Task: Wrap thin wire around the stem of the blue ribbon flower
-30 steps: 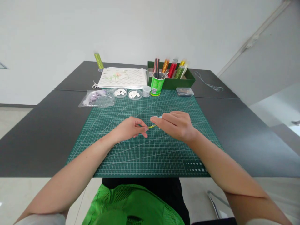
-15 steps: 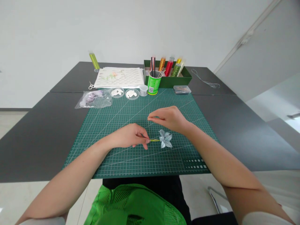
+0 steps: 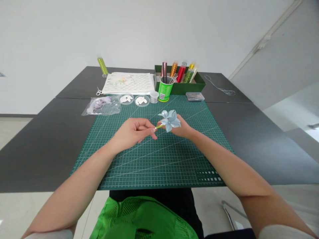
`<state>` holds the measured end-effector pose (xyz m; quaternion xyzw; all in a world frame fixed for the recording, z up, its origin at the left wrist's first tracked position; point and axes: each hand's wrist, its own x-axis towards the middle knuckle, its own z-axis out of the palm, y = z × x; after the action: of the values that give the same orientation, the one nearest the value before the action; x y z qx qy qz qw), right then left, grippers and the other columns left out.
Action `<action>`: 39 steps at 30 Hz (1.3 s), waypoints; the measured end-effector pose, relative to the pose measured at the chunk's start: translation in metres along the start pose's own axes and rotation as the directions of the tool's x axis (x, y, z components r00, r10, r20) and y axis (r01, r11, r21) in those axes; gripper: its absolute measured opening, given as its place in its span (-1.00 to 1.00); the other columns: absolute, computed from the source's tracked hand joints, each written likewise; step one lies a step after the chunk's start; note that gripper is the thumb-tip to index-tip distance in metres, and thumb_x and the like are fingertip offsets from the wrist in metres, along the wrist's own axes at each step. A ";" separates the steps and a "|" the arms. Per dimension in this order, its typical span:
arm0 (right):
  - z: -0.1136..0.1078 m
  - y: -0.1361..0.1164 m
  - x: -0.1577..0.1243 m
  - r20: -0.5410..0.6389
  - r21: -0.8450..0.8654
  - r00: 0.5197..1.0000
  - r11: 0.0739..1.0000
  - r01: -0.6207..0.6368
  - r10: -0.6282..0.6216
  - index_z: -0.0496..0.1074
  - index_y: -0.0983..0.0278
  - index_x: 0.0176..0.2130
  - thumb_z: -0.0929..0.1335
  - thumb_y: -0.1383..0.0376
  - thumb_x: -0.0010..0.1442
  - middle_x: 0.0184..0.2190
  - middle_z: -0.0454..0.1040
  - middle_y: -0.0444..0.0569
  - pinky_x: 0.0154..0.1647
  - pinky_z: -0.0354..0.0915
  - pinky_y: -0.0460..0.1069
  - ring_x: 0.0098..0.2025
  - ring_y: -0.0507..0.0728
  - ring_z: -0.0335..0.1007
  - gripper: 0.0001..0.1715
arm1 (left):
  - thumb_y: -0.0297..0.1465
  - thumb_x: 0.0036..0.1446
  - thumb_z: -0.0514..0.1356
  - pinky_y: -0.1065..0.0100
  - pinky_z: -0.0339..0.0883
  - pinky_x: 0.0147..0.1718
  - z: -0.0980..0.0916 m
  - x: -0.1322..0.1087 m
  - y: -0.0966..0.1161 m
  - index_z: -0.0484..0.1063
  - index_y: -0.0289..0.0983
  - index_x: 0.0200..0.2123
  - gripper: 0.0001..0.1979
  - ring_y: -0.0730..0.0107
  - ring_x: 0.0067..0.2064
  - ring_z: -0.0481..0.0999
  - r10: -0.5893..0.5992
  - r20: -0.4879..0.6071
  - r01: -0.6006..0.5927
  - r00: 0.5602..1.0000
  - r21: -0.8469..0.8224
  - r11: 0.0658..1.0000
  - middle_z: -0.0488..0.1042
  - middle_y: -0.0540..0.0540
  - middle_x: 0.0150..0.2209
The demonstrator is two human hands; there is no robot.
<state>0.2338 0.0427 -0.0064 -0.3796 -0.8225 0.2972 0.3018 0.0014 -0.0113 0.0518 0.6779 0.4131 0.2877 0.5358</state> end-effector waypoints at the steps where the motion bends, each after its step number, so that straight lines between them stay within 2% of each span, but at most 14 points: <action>1: 0.001 -0.001 0.000 0.003 0.007 1.000 1.000 0.013 -0.013 0.59 0.35 -0.41 0.42 0.14 0.26 -0.56 0.45 -0.14 -0.44 0.17 -0.11 -0.50 -0.02 0.24 -0.64 | -0.22 0.19 0.28 0.49 -0.01 -0.62 -0.003 0.000 0.000 0.59 -0.30 -0.39 -0.74 0.57 -0.64 0.14 0.021 -0.054 -0.021 0.998 -0.006 1.000 0.38 0.04 -0.69; 5: -0.001 -0.009 -0.003 0.062 0.062 0.996 0.996 0.066 -0.070 0.64 0.33 -0.28 0.38 0.14 0.31 -0.44 0.59 -0.09 -0.38 0.27 -0.11 -0.47 -0.01 0.37 -0.66 | -0.21 0.18 0.30 0.47 0.01 -0.62 -0.009 0.003 -0.003 0.58 -0.30 -0.37 -0.74 0.58 -0.63 0.15 0.033 -0.242 -0.042 0.970 -0.035 0.999 0.54 -0.06 -0.54; 8: -0.005 -0.017 -0.006 0.075 0.029 0.989 0.992 0.123 -0.125 0.65 0.32 -0.24 0.38 0.18 0.33 -0.34 0.66 -0.06 -0.33 0.33 -0.11 -0.40 0.01 0.50 -0.70 | -0.20 0.16 0.30 0.46 -0.01 -0.63 -0.011 0.005 -0.004 0.57 -0.30 -0.40 -0.74 0.59 -0.64 0.14 0.022 -0.317 -0.037 0.948 -0.044 0.998 0.58 -0.09 -0.50; 14: -0.012 -0.038 -0.014 0.075 -0.105 0.964 0.959 0.262 -0.255 0.64 0.28 -0.23 0.35 0.23 0.39 -0.33 0.68 -0.10 -0.35 0.34 -0.16 -0.40 -0.01 0.56 -0.72 | -0.22 0.13 0.30 0.46 -0.03 -0.64 -0.015 0.007 -0.002 0.56 -0.29 -0.41 -0.76 0.60 -0.63 0.13 0.014 -0.385 -0.030 0.923 -0.033 0.999 0.59 -0.08 -0.47; 19: -0.018 -0.059 -0.022 0.009 -0.197 0.938 0.919 0.342 -0.347 0.64 0.25 -0.23 0.33 0.25 0.40 -0.32 0.69 -0.11 -0.39 0.35 -0.17 -0.41 -0.02 0.58 -0.72 | -0.20 0.14 0.29 0.47 -0.06 -0.65 -0.021 0.010 -0.005 0.57 -0.29 -0.41 -0.74 0.57 -0.66 0.12 -0.027 -0.384 0.051 0.923 0.053 0.997 0.41 0.02 -0.68; 21: -0.021 -0.067 -0.024 -0.030 -0.206 0.923 0.906 0.369 -0.383 0.65 0.25 -0.23 0.35 0.26 0.38 -0.32 0.69 -0.10 -0.41 0.35 -0.18 -0.41 -0.02 0.57 -0.74 | -0.21 0.13 0.28 0.47 -0.02 -0.65 -0.021 0.012 -0.007 0.56 -0.30 -0.40 -0.74 0.57 -0.65 0.16 -0.052 -0.357 0.084 0.933 0.075 0.994 0.52 -0.04 -0.59; 23: -0.023 -0.075 -0.027 -0.070 -0.165 0.932 0.926 0.341 -0.356 0.66 0.25 -0.25 0.37 0.25 0.36 -0.42 0.66 -0.11 -0.47 0.31 -0.17 -0.48 -0.03 0.51 -0.75 | -0.21 0.13 0.28 0.47 0.03 -0.65 -0.020 0.013 -0.010 0.55 -0.30 -0.38 -0.75 0.56 -0.63 0.20 -0.084 -0.306 0.118 0.948 0.094 0.989 0.62 -0.10 -0.46; 26: -0.027 -0.083 -0.029 -0.155 0.010 0.968 0.980 0.200 -0.196 0.68 0.26 -0.27 0.42 0.16 0.31 -0.72 0.38 -0.21 -0.63 0.13 -0.15 -0.68 -0.08 0.19 -0.73 | -0.22 0.12 0.28 0.47 0.04 -0.66 -0.015 0.014 -0.016 0.55 -0.29 -0.38 -0.76 0.55 -0.63 0.21 -0.144 -0.178 0.170 0.973 0.142 0.975 0.64 -0.10 -0.43; 28: -0.029 -0.085 -0.029 -0.198 0.140 0.975 0.981 0.132 -0.103 0.70 0.27 -0.26 0.45 0.11 0.27 -0.77 0.24 -0.24 -0.68 0.03 -0.13 -0.71 -0.09 0.02 -0.70 | -0.23 0.11 0.28 0.47 0.04 -0.66 -0.011 0.015 -0.019 0.57 -0.27 -0.37 -0.78 0.54 -0.64 0.22 -0.180 -0.080 0.191 0.980 0.177 0.965 0.64 -0.08 -0.44; 30: -0.031 -0.084 -0.028 -0.222 0.210 0.973 0.971 0.116 -0.068 0.71 0.26 -0.25 0.46 0.08 0.24 -0.74 0.30 -0.20 -0.68 0.05 -0.12 -0.69 -0.07 0.06 -0.69 | -0.22 0.11 0.27 0.47 0.08 -0.64 -0.007 0.015 -0.022 0.58 -0.25 -0.36 -0.79 0.52 -0.62 0.25 -0.204 0.007 0.199 0.979 0.197 0.960 0.65 -0.06 -0.43; 33: -0.032 -0.078 -0.025 -0.240 0.226 0.969 0.967 0.114 -0.058 0.71 0.21 -0.22 0.48 0.08 0.21 -0.64 0.48 -0.13 -0.64 0.14 -0.11 -0.63 -0.04 0.20 -0.71 | -0.22 0.12 0.27 0.46 0.10 -0.63 0.000 0.013 -0.022 0.58 -0.23 -0.37 -0.79 0.50 -0.61 0.27 -0.225 0.115 0.198 0.968 0.206 0.958 0.65 -0.05 -0.42; 39: -0.026 -0.065 -0.017 -0.244 0.236 0.970 0.969 0.079 -0.019 0.70 0.21 -0.17 0.47 0.19 0.23 -0.38 0.68 -0.04 -0.50 0.34 -0.10 -0.44 0.04 0.49 -0.78 | -0.26 0.13 0.25 0.45 0.04 -0.61 0.011 0.009 -0.018 0.60 -0.24 -0.40 -0.80 0.52 -0.61 0.25 -0.217 0.288 0.155 0.933 0.225 0.962 0.64 -0.04 -0.45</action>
<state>0.2327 0.0005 0.0525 -0.3522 -0.7465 0.3403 0.4504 0.0102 -0.0071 0.0312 0.7223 0.4131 0.0827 0.5485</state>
